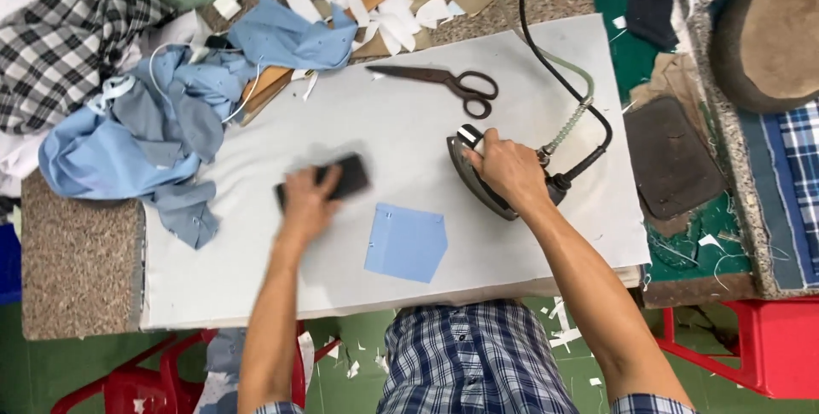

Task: The person irons a small piece of light blue fabric on a white table, then uses scissors to trim its edges. They repeat the ironing and trimming process several times, handling the fabric and tools directly.

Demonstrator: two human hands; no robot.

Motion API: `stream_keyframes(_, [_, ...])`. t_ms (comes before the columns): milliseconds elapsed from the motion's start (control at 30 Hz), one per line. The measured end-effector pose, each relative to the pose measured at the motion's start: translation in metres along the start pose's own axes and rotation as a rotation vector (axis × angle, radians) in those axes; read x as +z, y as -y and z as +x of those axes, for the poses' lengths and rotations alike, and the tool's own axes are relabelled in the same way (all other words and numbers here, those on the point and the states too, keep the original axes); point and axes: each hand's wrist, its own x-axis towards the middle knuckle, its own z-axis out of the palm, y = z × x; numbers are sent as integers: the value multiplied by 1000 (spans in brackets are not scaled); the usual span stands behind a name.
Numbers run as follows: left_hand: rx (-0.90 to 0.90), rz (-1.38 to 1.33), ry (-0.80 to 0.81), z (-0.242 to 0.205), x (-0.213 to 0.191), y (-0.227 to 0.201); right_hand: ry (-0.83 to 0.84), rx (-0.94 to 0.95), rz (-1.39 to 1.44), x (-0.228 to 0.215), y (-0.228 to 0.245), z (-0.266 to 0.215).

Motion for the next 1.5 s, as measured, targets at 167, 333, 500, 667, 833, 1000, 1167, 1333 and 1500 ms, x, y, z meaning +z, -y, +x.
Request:
stream_keyframes(167, [532,-93,29,-18,-3,-146,-26,-25,34,1,-1,5])
stream_keyframes(333, [564,-134,119,-17,-18,-161,-29,-52,31,4,-6,9])
stream_keyframes(500, [331,-102,100,-11,-21,-77,-4,-58,55,5,-7,8])
stream_keyframes(667, [127,46,-184,-14,-12,-48,-18,-65,48,6,-9,8])
stream_keyframes(833, [229,-188,49,-13,15,-114,-17,-73,50,2,-7,4])
stream_keyframes(1000, [154,-187,354,5,0,-136,-18,-73,33,9,-10,8])
stream_keyframes(1167, [146,-392,563,11,-10,-128,-28,-69,12,2,-4,1])
stream_keyframes(1333, [21,-1224,205,10,-48,-102,-43,-81,9,0,0,-4])
stream_keyframes(1500, [-568,-1947,-161,-31,-94,-145,-44,-81,9,-2,3,-5])
